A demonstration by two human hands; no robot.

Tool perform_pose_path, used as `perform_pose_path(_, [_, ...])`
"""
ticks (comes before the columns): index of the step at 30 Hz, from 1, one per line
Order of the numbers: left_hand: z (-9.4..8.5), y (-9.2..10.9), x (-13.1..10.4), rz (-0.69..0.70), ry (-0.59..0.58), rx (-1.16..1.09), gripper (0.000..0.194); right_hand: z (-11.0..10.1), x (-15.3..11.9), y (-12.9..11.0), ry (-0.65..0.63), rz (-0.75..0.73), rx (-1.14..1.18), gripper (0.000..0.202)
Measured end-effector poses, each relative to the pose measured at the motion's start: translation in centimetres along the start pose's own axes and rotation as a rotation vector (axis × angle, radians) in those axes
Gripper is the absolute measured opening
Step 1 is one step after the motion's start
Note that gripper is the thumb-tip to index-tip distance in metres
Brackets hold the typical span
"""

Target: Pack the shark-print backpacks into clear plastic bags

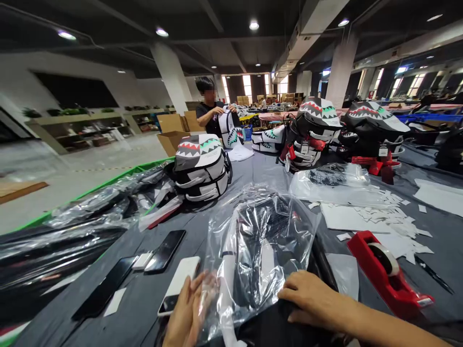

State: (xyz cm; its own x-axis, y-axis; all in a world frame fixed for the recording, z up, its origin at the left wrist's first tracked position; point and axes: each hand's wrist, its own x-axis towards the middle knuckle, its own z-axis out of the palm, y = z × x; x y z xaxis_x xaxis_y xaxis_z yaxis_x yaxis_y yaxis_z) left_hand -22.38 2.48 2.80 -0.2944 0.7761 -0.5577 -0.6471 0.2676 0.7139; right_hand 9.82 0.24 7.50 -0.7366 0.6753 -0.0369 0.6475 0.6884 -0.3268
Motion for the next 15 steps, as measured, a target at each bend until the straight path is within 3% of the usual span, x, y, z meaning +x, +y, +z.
perform_pose_path(2, [-2.6, -2.5, -1.4, 0.05, -0.02, 0.063, 0.037, 0.2, 0.6, 0.8, -0.006, 0.001, -0.13, 0.028])
perform_pose_path(5, [-4.0, -4.5, -3.4, 0.157, -0.065, 0.236, 0.054, 0.4, 2.2, 1.2, -0.042, -0.018, -0.234, 0.024])
perform_pose_path(9, [-2.3, -3.7, -4.8, 0.087, -0.137, 0.413, 0.065, 0.8, 4.0, 1.5, -0.1, -0.071, -0.363, 0.005])
perform_pose_path(10, [-1.7, -3.2, -4.9, 0.097, -0.136, 0.424, 0.067, 0.8, 4.2, 1.5, -0.091, -0.087, -0.377, 0.009])
perform_pose_path(13, [0.1, -2.1, -5.1, 0.235, -0.057, 0.392, 0.066, 0.2, 4.3, 1.0, -0.026, -0.083, -0.314, 0.006])
perform_pose_path(15, [1.2, -1.7, -5.2, 0.305, -0.012, 0.331, 0.065, -0.5, 4.5, 0.4, 0.011, -0.043, -0.223, 0.033])
